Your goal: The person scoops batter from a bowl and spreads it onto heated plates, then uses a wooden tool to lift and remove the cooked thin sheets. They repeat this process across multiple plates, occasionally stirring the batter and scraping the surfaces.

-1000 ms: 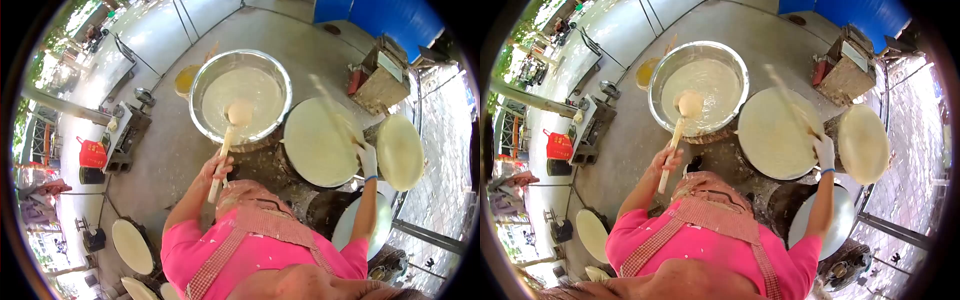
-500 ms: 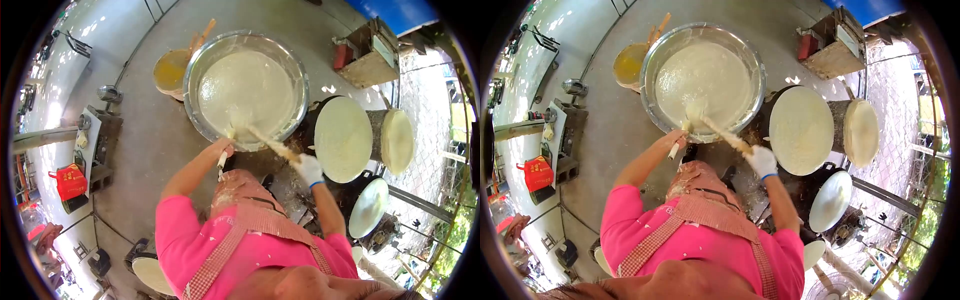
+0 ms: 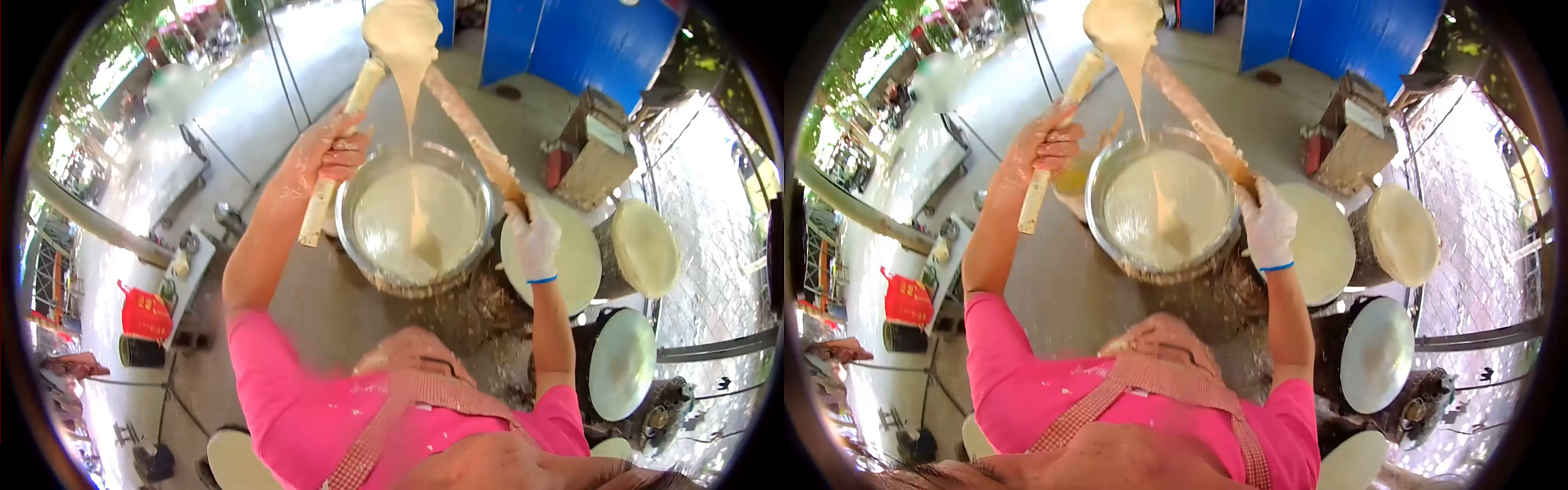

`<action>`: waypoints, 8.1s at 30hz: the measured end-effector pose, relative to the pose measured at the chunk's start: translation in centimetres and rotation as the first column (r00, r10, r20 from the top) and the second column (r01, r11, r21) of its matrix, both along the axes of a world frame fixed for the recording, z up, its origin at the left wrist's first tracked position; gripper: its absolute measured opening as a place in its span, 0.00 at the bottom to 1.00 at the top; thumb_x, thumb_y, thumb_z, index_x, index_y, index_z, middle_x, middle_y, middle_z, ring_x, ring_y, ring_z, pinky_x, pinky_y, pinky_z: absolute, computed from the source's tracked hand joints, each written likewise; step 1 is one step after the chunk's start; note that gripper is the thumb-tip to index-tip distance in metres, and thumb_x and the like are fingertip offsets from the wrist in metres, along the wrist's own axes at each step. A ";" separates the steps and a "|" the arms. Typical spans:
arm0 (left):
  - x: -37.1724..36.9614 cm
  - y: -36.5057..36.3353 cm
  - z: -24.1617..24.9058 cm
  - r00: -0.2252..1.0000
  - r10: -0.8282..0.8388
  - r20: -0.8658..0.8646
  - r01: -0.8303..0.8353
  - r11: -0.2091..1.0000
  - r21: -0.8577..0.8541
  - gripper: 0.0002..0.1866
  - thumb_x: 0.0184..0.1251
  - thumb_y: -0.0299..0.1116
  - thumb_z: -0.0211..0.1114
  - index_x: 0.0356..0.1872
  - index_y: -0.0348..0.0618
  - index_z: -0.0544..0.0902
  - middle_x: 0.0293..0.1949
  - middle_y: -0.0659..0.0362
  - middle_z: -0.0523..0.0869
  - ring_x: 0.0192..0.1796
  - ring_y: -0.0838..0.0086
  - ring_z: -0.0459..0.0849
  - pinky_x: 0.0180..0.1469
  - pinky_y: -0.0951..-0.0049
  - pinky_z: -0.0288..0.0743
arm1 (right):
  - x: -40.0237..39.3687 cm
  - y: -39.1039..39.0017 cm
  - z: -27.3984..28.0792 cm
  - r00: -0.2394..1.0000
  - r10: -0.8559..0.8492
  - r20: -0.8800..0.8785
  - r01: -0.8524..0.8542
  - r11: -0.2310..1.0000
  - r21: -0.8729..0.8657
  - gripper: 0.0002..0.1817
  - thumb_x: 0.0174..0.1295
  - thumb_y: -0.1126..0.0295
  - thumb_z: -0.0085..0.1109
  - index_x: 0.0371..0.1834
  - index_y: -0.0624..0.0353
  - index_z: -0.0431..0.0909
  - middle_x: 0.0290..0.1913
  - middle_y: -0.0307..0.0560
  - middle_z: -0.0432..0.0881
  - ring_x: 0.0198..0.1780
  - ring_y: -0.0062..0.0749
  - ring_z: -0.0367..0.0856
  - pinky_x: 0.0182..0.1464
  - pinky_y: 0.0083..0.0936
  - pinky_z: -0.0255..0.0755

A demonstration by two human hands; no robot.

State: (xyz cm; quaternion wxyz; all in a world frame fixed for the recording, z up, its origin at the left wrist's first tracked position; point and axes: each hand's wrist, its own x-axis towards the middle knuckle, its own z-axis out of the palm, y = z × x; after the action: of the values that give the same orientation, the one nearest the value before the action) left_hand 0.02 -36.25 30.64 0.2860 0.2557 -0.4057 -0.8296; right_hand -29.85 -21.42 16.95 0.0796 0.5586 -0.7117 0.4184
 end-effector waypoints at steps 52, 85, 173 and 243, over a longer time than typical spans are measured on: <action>-64.6 42.9 -40.0 0.764 -0.112 0.636 0.621 -0.140 -0.771 0.38 0.57 0.28 0.53 0.72 0.60 0.55 0.42 0.45 0.83 0.36 0.50 0.82 0.40 0.56 0.76 | -15.4 57.4 -17.0 -0.056 -0.703 0.709 0.823 0.369 0.431 0.18 0.57 0.64 0.59 0.50 0.57 0.81 0.34 0.49 0.86 0.33 0.26 0.82 0.38 0.23 0.73; -40.3 28.6 -35.1 0.588 -0.458 0.666 0.804 0.243 -0.543 0.37 0.53 0.24 0.51 0.70 0.36 0.59 0.67 0.47 0.67 0.67 0.62 0.68 0.64 0.75 0.60 | -23.3 51.3 -20.5 -0.021 -0.271 0.962 0.720 0.664 0.202 0.15 0.53 0.67 0.67 0.43 0.62 0.84 0.22 0.38 0.79 0.18 0.20 0.70 0.17 0.21 0.60; -14.6 20.7 -32.5 0.598 -0.630 -0.495 0.685 0.081 0.724 0.14 0.71 0.33 0.51 0.54 0.58 0.60 0.20 0.63 0.66 0.18 0.81 0.67 0.19 0.81 0.66 | -3.3 44.2 -25.3 0.100 -0.968 0.229 0.828 0.209 0.520 0.15 0.61 0.51 0.52 0.45 0.42 0.82 0.36 0.55 0.82 0.41 0.51 0.81 0.44 0.44 0.72; -28.9 25.4 -35.0 0.720 -0.673 -0.170 0.290 0.069 0.955 0.16 0.71 0.31 0.50 0.58 0.52 0.75 0.18 0.64 0.62 0.13 0.81 0.59 0.14 0.80 0.60 | -20.4 55.4 -23.7 0.362 -0.918 -0.159 0.829 0.240 0.505 0.10 0.59 0.59 0.53 0.39 0.44 0.81 0.23 0.52 0.79 0.26 0.47 0.81 0.30 0.43 0.74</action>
State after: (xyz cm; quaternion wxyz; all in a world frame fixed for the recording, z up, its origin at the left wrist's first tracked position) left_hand -28.83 -10.80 -4.31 -0.2933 0.3491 0.0698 -0.8873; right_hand -50.27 34.00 -6.73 0.0887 0.0250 -0.9852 0.1443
